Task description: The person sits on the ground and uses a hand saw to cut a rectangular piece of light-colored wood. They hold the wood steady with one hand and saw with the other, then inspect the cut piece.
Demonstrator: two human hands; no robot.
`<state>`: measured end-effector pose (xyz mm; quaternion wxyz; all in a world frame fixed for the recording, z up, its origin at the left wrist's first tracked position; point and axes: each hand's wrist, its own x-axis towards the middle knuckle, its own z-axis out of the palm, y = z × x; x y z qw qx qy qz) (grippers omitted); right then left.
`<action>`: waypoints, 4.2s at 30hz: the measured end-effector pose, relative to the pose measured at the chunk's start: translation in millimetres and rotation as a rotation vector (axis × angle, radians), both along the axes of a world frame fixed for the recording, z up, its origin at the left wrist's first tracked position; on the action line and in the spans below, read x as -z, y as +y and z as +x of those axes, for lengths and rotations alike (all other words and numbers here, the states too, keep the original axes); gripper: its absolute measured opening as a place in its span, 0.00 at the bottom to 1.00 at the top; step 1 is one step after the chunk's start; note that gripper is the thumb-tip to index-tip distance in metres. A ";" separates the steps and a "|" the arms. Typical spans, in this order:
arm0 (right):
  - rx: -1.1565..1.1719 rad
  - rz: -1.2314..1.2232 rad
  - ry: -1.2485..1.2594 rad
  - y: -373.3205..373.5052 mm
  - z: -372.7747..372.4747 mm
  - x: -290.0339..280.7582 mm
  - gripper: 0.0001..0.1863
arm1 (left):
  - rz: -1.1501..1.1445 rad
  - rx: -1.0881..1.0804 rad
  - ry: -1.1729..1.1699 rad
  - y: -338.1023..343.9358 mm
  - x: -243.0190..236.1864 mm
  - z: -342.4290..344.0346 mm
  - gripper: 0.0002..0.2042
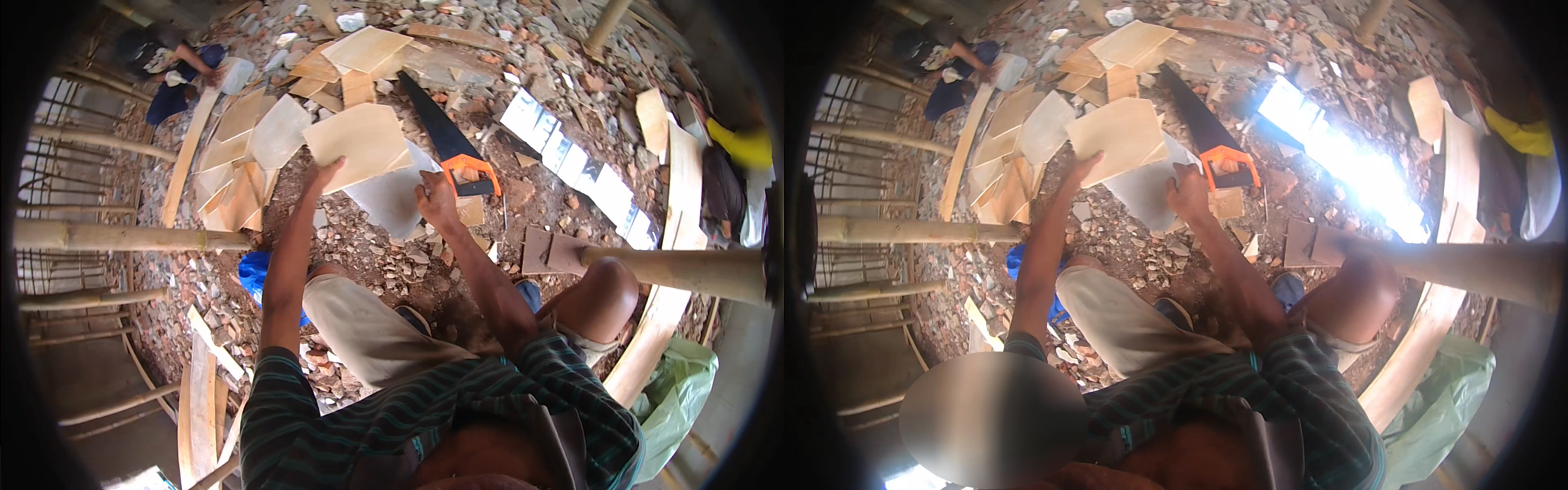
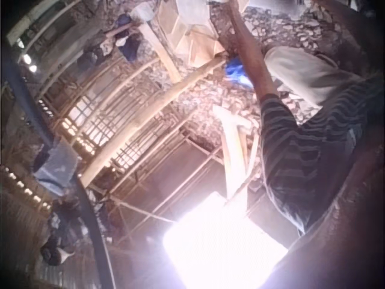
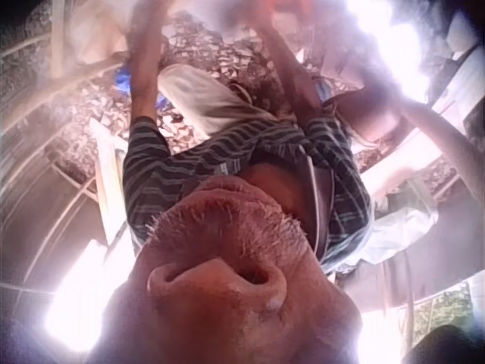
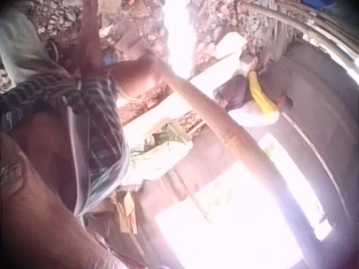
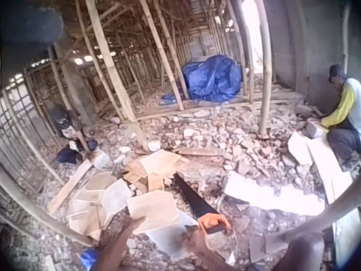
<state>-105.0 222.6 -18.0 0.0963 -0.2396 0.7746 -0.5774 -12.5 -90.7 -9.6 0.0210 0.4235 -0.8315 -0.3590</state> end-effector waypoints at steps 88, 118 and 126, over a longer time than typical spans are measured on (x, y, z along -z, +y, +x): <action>-0.002 0.212 -0.036 111.3 -11.6 -117.0 0.26 | -0.620 0.190 0.089 147.8 22.6 -112.6 0.30; 0.106 0.238 -0.386 99.5 -30.8 -208.3 0.19 | -0.641 0.175 0.046 148.9 22.9 -114.3 0.29; -0.069 0.197 -0.254 81.0 -37.2 -185.9 0.19 | -0.656 0.194 0.088 144.6 21.9 -117.8 0.29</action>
